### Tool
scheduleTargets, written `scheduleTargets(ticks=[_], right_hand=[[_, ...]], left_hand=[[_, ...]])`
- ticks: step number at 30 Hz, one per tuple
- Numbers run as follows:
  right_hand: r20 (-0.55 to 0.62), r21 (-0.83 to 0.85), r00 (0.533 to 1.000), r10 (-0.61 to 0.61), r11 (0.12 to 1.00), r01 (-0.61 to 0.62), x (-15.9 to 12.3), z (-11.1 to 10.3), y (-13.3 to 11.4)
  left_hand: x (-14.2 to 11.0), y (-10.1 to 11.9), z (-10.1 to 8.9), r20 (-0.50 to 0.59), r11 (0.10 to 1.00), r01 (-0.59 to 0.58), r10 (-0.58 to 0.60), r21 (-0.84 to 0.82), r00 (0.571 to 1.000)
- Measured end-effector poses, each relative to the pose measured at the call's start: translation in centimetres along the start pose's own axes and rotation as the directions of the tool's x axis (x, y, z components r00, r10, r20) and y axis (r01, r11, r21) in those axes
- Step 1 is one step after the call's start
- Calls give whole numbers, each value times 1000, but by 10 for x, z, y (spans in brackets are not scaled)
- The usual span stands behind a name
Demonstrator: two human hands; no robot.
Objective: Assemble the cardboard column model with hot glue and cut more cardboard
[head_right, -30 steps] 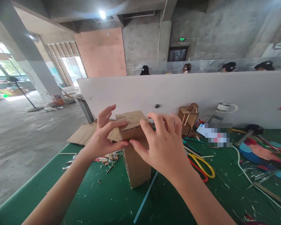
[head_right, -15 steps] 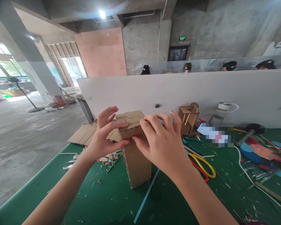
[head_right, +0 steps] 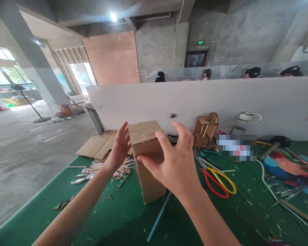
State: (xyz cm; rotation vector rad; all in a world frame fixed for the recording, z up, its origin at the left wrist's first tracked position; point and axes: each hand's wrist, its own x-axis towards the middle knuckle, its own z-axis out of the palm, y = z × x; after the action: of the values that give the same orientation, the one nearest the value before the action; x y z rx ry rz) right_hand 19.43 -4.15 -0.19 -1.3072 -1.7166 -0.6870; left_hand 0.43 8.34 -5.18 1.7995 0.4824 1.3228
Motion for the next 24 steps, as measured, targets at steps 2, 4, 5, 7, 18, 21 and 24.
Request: scheduleTargets(ticks=[2,4,5,7,18,21,24], right_hand=[[12,49,999,37,998,-38,-3,1,-6],[27,125,994,102,987,-104,-6,3,-11],[44,167,989,144,975,-149,-8,4,-14],[83,229,969,231,942,-244,-10,8,-19],[314,308,905,286,871,-382,-3,8,-5],[403,369,889,218,850,-376,2,7,15],[424,441,900,103,844,-305,9,5,35]], left_hand=[[8,-2,3,4,993,67,-67,-99,998],[17,3,9,49,986,87,-81,-145,996],[21,6,13,89,984,91,-78,-153,993],[25,10,22,176,983,95,-66,-158,982],[17,0,25,161,951,284,-263,-123,951],[19,9,23,-1,963,269,-269,30,963],[18,20,19,-67,957,256,-249,135,966]])
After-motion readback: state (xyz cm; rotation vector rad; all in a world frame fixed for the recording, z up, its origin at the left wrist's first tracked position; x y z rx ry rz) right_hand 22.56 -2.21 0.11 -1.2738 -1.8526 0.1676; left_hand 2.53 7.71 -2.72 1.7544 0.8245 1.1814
